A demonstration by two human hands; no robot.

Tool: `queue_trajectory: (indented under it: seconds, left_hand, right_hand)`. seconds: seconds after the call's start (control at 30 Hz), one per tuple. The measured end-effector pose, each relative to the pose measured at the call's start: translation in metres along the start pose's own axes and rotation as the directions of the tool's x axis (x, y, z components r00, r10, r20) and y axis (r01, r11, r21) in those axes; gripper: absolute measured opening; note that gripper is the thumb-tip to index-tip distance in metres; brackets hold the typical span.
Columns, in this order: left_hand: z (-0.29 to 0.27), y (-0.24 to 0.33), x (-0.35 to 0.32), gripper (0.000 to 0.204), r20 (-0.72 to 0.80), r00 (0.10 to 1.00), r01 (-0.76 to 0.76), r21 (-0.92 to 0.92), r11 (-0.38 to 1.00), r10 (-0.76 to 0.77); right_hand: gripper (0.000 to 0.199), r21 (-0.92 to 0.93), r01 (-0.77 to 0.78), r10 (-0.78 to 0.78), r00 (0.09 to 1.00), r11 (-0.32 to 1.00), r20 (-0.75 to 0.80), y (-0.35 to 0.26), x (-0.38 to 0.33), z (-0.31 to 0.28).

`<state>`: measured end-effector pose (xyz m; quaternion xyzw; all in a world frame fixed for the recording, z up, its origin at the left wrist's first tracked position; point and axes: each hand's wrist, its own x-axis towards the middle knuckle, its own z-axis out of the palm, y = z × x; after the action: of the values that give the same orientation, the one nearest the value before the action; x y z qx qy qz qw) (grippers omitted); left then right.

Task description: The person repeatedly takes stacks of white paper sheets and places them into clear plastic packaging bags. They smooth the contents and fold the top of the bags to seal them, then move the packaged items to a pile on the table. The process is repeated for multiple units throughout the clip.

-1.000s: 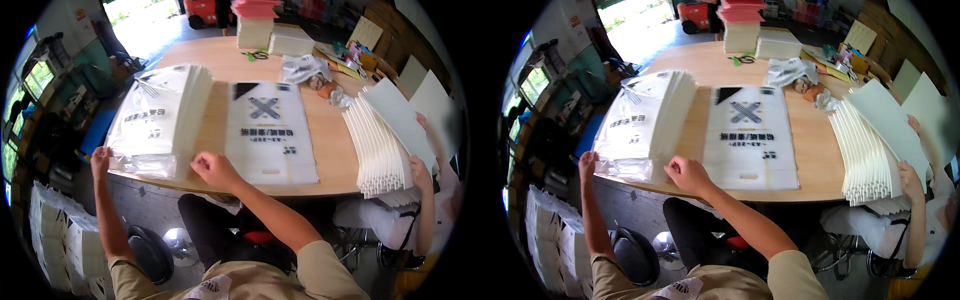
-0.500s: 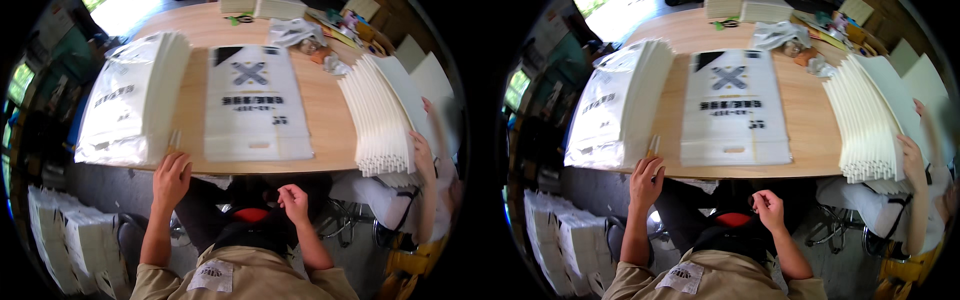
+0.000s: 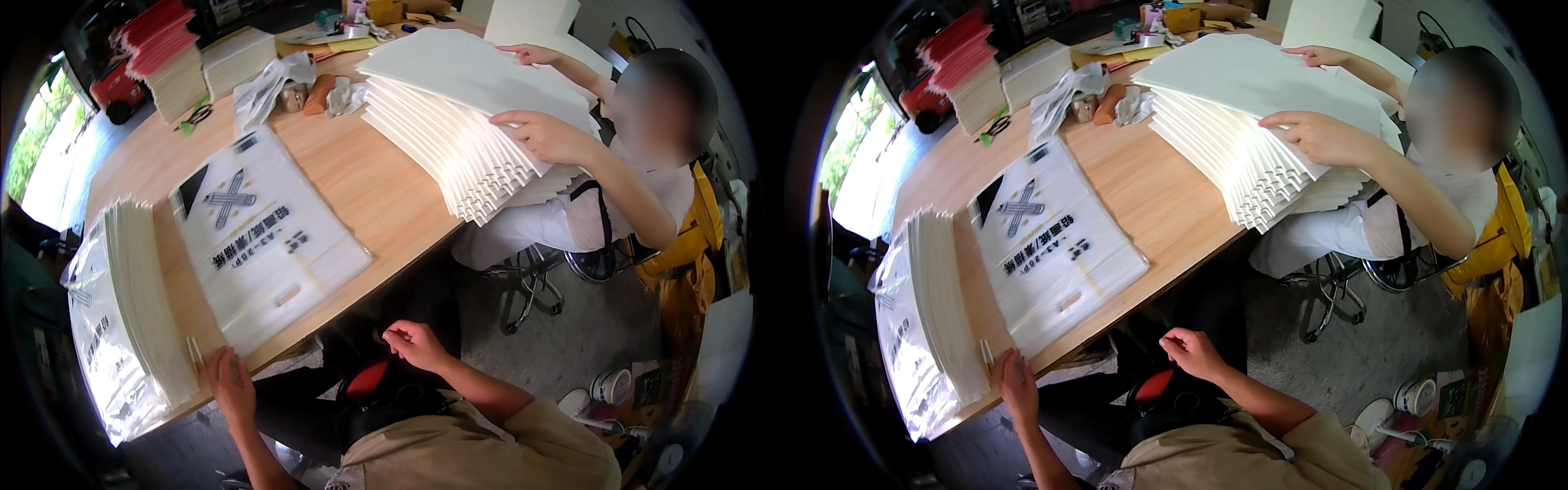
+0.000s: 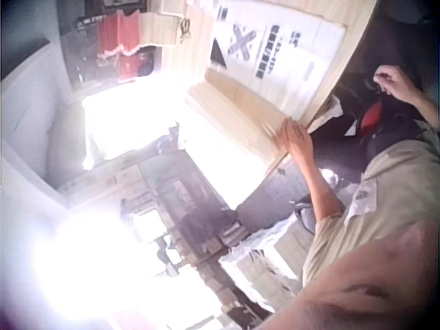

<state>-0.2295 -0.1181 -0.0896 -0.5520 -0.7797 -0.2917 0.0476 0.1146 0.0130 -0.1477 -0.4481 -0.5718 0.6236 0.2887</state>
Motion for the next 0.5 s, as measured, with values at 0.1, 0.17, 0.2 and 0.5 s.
queue_trajectory:
  seconds: [0.1,0.17,0.2,0.5]
  left_hand:
    - [0.012,0.003,0.014,0.035,0.001,0.999,-0.041,-0.045,0.998,0.041]
    - [0.022,0.0,0.025,0.039,0.002,0.997,-0.072,-0.07,0.995,0.072]
    - [0.03,-0.003,0.029,0.041,-0.001,0.996,-0.089,-0.088,0.992,0.089]
    - [0.045,-0.005,0.033,0.054,0.018,0.996,-0.078,-0.166,0.983,0.082]
  right_hand:
    - [0.019,-0.021,0.021,-0.021,1.0,1.0,-0.014,-0.01,0.0,-0.001]
    - [0.019,-0.008,0.046,-0.046,0.999,0.999,-0.021,-0.011,0.002,-0.001]
    - [0.019,0.006,0.06,-0.06,0.998,0.998,-0.032,-0.006,0.002,0.0]
    - [0.022,-0.11,0.101,-0.111,0.99,0.989,-0.083,-0.004,-0.011,-0.013]
